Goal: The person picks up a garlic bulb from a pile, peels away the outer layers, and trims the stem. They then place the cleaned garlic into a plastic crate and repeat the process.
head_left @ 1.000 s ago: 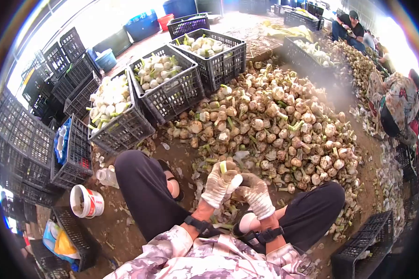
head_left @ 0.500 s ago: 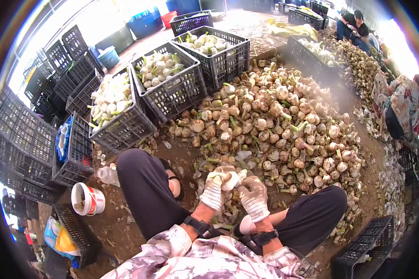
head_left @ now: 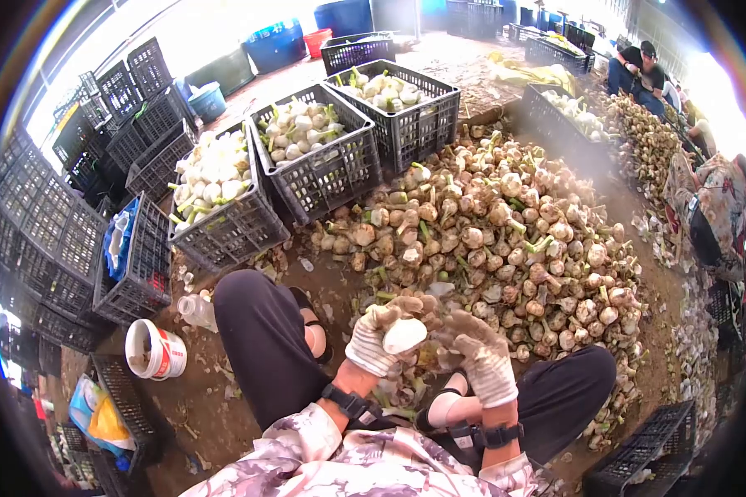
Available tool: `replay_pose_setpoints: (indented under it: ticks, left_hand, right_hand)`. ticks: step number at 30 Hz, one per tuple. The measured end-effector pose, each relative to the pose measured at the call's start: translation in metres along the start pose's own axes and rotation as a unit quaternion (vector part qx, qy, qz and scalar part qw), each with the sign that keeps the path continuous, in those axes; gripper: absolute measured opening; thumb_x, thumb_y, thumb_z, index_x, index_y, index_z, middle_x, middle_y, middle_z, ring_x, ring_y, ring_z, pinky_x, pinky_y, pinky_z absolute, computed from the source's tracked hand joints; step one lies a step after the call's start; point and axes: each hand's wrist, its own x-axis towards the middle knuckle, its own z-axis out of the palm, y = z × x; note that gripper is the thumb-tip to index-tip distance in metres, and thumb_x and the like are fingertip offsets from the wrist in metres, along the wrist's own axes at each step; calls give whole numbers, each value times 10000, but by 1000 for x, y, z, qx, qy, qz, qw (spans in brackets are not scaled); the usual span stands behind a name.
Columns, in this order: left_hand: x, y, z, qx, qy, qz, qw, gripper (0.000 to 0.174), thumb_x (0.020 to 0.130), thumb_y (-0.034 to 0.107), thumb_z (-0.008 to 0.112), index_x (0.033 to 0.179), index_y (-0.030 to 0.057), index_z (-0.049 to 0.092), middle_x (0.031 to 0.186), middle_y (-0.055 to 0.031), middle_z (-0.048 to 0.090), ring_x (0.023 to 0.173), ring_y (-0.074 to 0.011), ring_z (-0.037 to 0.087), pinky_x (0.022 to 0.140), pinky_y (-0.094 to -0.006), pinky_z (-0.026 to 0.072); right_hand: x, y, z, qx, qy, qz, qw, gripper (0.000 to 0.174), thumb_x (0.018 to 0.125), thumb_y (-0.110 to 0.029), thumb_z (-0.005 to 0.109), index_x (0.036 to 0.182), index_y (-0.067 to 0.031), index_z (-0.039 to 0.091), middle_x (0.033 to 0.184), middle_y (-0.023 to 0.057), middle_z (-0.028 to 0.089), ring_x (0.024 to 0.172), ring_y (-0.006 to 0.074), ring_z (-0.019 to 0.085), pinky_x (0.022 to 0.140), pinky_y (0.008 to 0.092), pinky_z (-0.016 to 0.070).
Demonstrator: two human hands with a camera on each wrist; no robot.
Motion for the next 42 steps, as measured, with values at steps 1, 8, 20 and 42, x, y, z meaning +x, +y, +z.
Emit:
replay_pose_setpoints:
  ticks: [1,8,20,42]
  left_hand:
    - [1,-1,0,39,-4,4,999,341,750,179,604,1019,-25,564,976,-168,593,868,-280,606,662,-348,543]
    - [15,-56,-63,261,84,56,960,351,852,261,565,1121,43,510,1085,-31,535,942,-126,502,807,-261,419]
    - [23,-40,-83,85,425,-84,897,320,762,-36,475,1065,66,452,607,-92,500,423,-189,475,347,-318,399]
    - [24,-39,-50,100,409,-175,890,194,832,221,555,956,74,586,666,-42,572,452,-138,486,368,-261,383]
  right_hand:
    - [-4,-4,9,46,-52,44,997,379,817,-188,584,1138,-6,496,1025,86,576,842,199,592,723,327,512]
    - [25,79,-18,309,-10,215,926,544,762,-559,478,1083,-121,511,1070,94,561,924,293,534,836,446,428]
    - [171,-40,87,347,-159,44,923,324,871,-305,490,1036,-30,536,889,132,595,774,258,570,742,390,461]
    - [83,-28,-55,-382,54,30,922,396,722,-96,541,1114,-54,507,1060,128,566,965,263,538,841,359,439]
